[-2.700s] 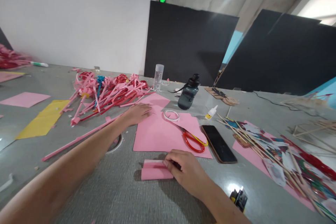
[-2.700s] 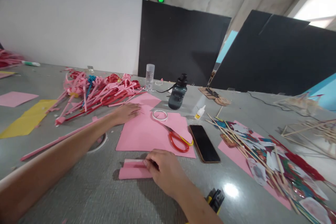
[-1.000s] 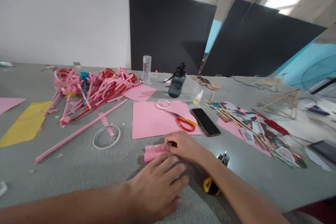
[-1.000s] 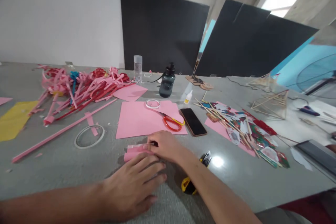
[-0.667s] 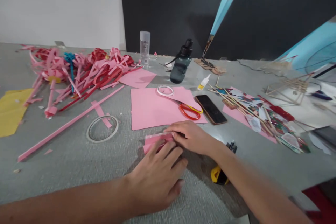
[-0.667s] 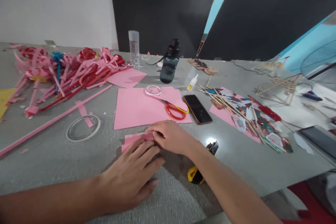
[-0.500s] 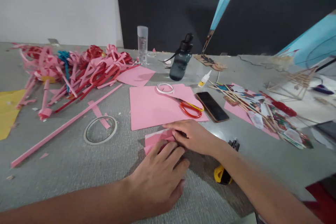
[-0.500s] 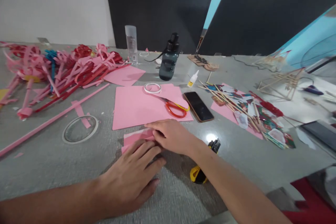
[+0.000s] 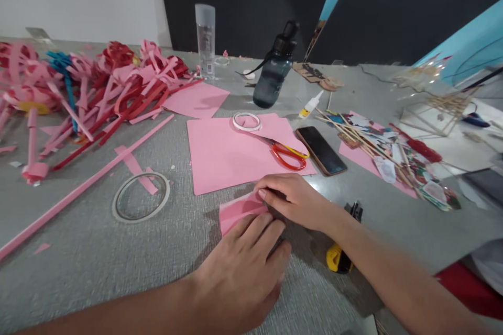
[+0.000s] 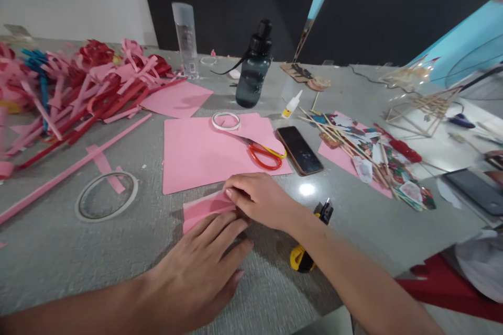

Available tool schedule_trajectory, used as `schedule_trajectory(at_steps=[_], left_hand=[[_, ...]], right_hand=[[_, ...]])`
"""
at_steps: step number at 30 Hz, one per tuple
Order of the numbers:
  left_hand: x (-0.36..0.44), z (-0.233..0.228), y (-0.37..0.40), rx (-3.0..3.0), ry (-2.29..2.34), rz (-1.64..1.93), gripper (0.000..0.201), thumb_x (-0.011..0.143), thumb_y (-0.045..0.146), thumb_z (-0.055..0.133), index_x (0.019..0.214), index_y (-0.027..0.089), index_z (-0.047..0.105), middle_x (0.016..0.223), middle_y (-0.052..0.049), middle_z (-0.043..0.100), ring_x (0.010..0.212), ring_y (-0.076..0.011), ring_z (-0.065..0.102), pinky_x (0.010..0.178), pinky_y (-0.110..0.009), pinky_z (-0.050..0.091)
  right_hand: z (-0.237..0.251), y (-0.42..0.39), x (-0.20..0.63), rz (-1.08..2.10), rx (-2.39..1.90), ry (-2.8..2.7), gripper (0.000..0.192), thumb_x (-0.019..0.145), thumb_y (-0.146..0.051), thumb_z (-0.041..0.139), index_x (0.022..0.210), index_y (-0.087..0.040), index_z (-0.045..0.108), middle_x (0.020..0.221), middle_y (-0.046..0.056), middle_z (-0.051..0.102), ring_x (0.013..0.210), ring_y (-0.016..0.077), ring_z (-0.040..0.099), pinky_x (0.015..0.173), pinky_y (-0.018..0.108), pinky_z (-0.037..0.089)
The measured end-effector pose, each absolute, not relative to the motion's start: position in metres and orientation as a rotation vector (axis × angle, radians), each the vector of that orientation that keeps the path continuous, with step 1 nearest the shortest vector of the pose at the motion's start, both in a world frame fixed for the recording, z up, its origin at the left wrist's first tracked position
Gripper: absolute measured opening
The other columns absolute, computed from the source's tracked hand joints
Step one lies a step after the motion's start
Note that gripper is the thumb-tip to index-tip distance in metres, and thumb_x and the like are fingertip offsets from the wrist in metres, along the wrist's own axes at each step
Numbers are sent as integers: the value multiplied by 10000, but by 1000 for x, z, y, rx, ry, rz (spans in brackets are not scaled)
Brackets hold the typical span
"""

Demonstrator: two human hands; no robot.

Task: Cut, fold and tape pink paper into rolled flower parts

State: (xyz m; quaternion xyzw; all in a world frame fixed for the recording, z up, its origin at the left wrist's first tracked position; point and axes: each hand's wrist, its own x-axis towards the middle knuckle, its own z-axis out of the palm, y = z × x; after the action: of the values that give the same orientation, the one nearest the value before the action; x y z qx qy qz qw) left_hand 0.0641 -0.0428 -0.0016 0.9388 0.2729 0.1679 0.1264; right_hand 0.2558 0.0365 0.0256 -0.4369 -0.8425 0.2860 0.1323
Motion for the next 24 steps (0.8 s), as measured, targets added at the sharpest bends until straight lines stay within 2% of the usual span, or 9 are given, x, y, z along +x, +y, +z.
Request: schedule_trajectory(at_steps=[6,10,17,21,24], left_hand=[[64,-1,-44,2732,788,504,331,942,322,518,1216,155,598,1389,-124,514,1296,-327,446,1101,-479,407],[64,0,-43,2716,783,490,332,933,320,530,1212,158,605,1390,-125,520,1295,-324,453,1092,-478,420],[63,-2,-44,2765,825,497,330,954,350,485,1232,214,599,1406,-108,533,1341,-321,442,1158,-647,288],[63,-4,-45,2775,847,535,362,921,338,531,1254,209,594,1448,-120,506,1366,-338,430,1112,-582,393],[63,-4,-46,2768,871,566,424,887,315,575,1294,197,570,1484,-141,470,1338,-352,459,1055,-535,456]], right_hand=[[23,41,258,912,-1349,-2252,197,946,-215,559,1098,-214,685,1054,52,739,885,163,667,777,288,506],[19,42,260,878,-1336,-2212,113,925,-203,587,1008,-211,664,928,19,715,796,142,630,736,271,494],[17,43,263,777,-1298,-2308,104,928,-176,583,934,-213,680,900,-1,714,766,123,618,723,253,464],[15,45,265,724,-1235,-2364,151,934,-175,573,989,-224,706,1012,12,741,883,145,659,814,281,483],[14,45,265,676,-1185,-2400,170,936,-166,570,999,-227,716,1009,12,740,915,151,666,836,291,488]])
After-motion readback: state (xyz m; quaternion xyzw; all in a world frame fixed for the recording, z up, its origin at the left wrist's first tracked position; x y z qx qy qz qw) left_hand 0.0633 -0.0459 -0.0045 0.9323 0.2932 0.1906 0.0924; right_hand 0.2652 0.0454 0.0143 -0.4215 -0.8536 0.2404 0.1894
